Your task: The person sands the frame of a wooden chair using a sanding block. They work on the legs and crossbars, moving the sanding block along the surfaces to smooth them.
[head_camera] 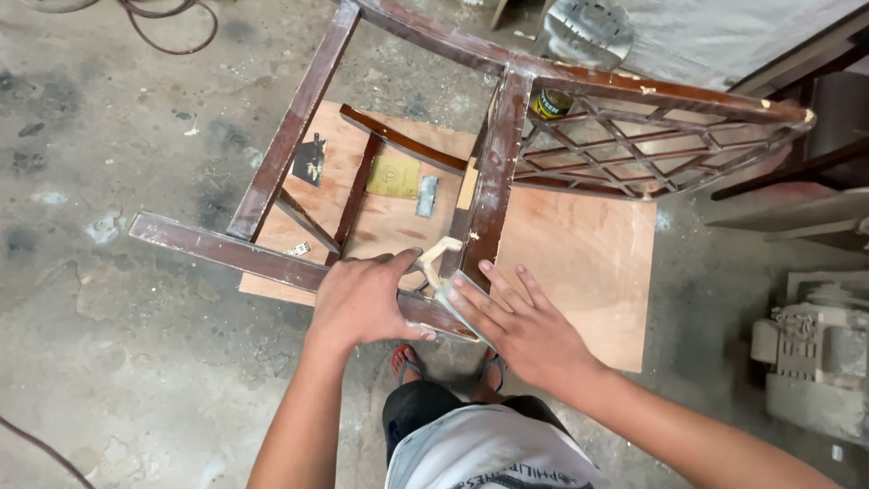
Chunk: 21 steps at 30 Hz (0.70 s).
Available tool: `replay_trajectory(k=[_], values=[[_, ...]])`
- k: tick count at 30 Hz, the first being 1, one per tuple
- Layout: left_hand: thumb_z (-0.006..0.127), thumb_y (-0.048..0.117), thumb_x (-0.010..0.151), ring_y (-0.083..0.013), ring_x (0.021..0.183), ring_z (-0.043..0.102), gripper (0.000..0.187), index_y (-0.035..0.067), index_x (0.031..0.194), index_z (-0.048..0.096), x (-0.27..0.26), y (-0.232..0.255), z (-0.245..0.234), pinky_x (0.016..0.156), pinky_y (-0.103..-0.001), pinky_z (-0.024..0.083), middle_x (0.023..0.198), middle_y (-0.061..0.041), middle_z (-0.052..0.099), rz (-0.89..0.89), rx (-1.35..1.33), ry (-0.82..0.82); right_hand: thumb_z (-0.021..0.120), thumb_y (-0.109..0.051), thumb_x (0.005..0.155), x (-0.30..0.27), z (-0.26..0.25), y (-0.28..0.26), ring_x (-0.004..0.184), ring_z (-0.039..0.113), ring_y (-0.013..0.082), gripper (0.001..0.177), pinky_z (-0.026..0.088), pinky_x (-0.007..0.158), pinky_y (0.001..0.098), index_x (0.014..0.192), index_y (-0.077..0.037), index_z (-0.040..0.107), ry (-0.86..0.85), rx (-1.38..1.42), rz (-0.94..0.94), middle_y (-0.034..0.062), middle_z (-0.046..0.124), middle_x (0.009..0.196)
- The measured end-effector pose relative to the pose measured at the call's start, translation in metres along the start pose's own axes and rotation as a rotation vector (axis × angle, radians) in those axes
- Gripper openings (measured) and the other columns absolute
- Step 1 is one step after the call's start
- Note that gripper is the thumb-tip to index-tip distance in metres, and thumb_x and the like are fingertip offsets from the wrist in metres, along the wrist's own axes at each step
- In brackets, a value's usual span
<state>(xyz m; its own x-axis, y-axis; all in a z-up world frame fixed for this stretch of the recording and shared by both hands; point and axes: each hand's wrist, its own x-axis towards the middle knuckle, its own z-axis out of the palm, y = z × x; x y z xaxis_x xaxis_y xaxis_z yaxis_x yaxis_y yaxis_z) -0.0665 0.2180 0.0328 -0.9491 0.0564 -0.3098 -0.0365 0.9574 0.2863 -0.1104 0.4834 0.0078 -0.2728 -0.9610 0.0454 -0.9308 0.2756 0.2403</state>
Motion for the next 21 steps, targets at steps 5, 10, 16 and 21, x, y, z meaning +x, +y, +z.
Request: replay_trajectory(k=[5, 10, 16, 21], values=[[0.086, 0.076, 0.053, -0.0409, 0.095, 0.071, 0.108, 0.021, 0.140, 0.052, 0.001, -0.003, 0.002, 0.077, -0.052, 0.054, 0.097, -0.016, 0.077, 0.015, -0.006, -0.005, 0.041, -0.014, 0.085, -0.038, -0.039, 0.006, 0.155, 0.024, 0.0363, 0.078, 0.022, 0.122, 0.0555, 0.162, -0.015, 0.028, -0.006, 0.074, -0.045, 0.0020, 0.031, 0.168], [0.086, 0.074, 0.053, -0.0407, 0.093, 0.071, 0.112, 0.019, 0.143, 0.048, 0.003, -0.003, 0.005, 0.074, -0.052, 0.054, 0.096, -0.014, 0.077, 0.042, -0.002, 0.013, 0.044, -0.017, 0.089, -0.005, 0.003, 0.000, 0.157, 0.019, 0.0363, 0.077, 0.023, 0.122, 0.0554, 0.164, -0.019, 0.025, 0.017, 0.084, 0.011, -0.0007, 0.026, 0.170], [0.086, 0.075, 0.053, -0.0407, 0.097, 0.071, 0.113, 0.021, 0.144, 0.046, 0.002, -0.003, -0.002, 0.081, -0.051, 0.054, 0.099, -0.016, 0.076, 0.016, -0.026, -0.038, 0.045, -0.018, 0.088, -0.010, 0.001, 0.000, 0.153, 0.028, 0.0368, 0.074, 0.025, 0.122, 0.0572, 0.160, -0.015, 0.031, 0.000, 0.027, -0.006, 0.0038, 0.028, 0.169], [0.086, 0.073, 0.055, -0.0396, 0.097, 0.071, 0.109, 0.020, 0.143, 0.048, 0.001, -0.004, 0.004, 0.080, -0.051, 0.054, 0.098, -0.017, 0.076, 0.036, -0.004, -0.031, 0.046, -0.019, 0.086, -0.004, -0.001, -0.002, 0.156, 0.023, 0.0352, 0.079, 0.023, 0.121, 0.0560, 0.162, -0.016, 0.028, -0.019, 0.138, 0.020, 0.0003, 0.029, 0.169]])
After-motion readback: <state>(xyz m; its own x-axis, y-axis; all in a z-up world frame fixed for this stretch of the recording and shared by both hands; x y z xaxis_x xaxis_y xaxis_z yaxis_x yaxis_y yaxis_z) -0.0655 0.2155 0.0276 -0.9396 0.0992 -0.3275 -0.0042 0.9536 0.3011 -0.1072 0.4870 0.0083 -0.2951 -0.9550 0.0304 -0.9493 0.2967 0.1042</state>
